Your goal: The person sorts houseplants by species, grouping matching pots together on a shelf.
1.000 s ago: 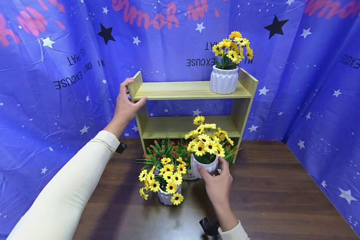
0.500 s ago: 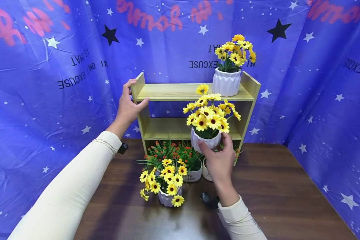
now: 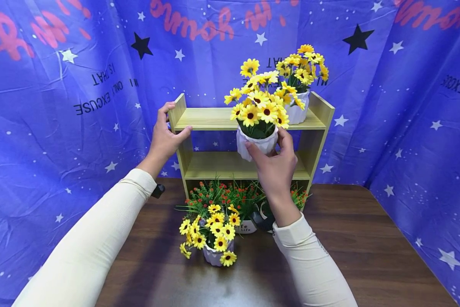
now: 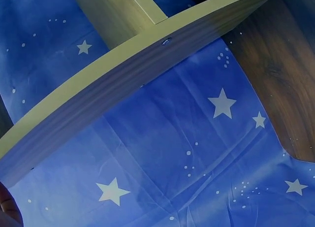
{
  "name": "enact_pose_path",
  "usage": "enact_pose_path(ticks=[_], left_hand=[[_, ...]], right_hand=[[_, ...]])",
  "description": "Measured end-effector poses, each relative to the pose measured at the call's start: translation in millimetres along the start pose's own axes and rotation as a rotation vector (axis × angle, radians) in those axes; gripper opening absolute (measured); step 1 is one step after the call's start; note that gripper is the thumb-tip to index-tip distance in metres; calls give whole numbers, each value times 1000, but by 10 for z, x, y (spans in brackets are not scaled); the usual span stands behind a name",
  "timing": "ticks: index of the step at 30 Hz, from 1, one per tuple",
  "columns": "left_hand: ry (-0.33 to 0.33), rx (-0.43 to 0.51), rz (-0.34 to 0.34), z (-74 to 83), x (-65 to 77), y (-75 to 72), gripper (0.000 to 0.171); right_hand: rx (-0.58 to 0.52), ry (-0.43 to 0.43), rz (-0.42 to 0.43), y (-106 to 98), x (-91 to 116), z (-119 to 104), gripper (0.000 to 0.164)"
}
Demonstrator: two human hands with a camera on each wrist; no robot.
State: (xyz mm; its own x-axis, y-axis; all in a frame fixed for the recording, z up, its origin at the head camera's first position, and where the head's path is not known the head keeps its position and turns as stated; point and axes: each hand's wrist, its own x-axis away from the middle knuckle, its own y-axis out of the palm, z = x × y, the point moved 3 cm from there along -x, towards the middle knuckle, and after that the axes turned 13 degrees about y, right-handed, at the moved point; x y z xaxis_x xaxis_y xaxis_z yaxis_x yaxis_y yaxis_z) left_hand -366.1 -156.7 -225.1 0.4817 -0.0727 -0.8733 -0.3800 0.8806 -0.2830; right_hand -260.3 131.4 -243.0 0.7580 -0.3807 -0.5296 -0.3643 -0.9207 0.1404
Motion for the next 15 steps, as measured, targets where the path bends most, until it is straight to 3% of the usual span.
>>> enact_pose_path(ticks=[7,15], left_hand=[[1,-1,-3,19,7,-6,71],[-9,-2,-11,8,13,-1,71]], right_hand=[[10,17,0,168,-198,-91,65],[86,106,26,268,-350,-27,65]])
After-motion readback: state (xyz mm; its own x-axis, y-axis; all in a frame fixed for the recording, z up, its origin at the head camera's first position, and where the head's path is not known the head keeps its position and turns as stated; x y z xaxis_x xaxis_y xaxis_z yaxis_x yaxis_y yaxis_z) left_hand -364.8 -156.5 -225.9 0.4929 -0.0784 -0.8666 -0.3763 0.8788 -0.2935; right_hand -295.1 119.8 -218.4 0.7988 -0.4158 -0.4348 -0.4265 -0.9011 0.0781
